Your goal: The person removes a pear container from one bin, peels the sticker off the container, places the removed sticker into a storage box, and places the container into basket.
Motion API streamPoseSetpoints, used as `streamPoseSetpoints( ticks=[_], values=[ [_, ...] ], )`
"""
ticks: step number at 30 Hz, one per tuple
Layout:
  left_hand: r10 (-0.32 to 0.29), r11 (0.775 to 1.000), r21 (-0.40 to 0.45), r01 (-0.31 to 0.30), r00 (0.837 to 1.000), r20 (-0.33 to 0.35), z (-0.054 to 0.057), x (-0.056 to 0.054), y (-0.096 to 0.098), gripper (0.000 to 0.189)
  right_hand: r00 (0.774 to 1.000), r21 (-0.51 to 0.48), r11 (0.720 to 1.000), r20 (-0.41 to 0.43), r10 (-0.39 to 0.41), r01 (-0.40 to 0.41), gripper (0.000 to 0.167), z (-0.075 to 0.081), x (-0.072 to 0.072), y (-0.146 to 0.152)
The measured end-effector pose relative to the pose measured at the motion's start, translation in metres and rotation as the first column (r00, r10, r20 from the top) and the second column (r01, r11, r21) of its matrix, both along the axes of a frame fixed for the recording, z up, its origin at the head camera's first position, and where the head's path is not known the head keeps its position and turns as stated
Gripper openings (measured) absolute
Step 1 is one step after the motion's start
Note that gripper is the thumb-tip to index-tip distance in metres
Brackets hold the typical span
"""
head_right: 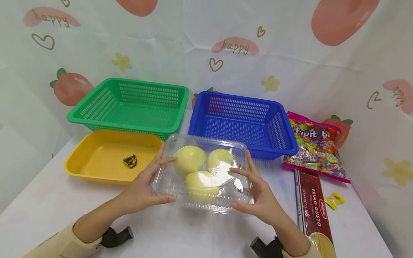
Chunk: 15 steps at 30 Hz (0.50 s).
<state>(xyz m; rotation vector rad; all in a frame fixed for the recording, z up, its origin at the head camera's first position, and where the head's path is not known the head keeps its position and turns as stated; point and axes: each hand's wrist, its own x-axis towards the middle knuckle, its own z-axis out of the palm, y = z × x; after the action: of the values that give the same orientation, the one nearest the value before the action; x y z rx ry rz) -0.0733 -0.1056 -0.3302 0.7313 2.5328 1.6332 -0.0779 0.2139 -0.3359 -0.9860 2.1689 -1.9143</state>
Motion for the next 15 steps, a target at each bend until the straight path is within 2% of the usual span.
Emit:
streamPoseSetpoints(
  ticks=[15],
  values=[
    [0.039, 0.999, -0.014, -0.04, 0.998, -0.05, 0.013, -0.006, -0.01, 0.087, 1.0, 0.005, 1.0, -0.022, 0.013, -0.013, 0.062, 0.016, -0.015, -0.012]
  ],
)
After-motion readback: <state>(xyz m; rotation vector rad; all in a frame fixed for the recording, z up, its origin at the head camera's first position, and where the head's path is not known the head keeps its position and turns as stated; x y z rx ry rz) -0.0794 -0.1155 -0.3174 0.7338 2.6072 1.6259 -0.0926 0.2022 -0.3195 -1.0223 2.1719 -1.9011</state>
